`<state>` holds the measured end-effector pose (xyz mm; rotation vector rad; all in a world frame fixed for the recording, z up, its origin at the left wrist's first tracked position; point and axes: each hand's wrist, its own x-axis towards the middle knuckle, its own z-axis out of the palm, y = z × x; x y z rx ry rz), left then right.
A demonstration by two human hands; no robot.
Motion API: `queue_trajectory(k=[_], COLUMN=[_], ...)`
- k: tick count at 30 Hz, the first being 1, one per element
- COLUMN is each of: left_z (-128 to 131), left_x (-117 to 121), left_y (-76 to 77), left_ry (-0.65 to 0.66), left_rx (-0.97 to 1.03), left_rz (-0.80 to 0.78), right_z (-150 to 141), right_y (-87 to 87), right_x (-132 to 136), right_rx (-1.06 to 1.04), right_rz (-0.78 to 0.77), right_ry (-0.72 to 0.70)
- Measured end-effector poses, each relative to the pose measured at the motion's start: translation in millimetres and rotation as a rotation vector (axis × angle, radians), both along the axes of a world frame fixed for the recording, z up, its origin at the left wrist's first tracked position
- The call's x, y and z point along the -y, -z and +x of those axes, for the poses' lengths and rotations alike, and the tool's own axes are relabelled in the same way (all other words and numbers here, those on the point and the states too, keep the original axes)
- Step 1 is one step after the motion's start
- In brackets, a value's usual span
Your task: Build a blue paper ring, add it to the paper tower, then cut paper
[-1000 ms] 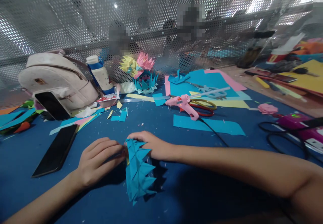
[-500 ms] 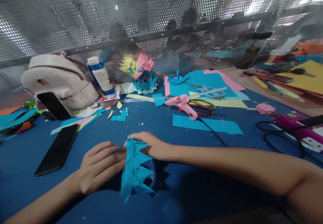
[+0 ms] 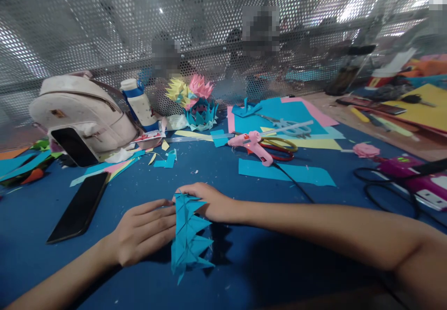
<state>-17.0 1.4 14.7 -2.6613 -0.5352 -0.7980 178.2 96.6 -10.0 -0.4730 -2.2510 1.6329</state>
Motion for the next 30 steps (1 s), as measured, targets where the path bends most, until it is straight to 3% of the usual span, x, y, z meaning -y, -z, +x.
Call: queue_trajectory(k=[5, 14, 30], left_z=[-1.6, -4.0, -5.1], left_x=[0.1, 1.8, 1.2], left_y=[4.6, -4.6, -4.6], left_ry=[-0.040, 0.025, 0.058], left_rx=[0.017, -0.005, -0.009], left_rz=[-0.023, -0.048, -0.088], right_z=[0.5, 0.7, 2.0], right_y=[8.7, -4.0, 1.2], right_x=[-2.7, 1.7, -0.5], right_rx=[-0.040, 0.008, 0.030], right_rz=[-0.018, -0.010, 0.087], right_ry=[-0.013, -0.008, -0.031])
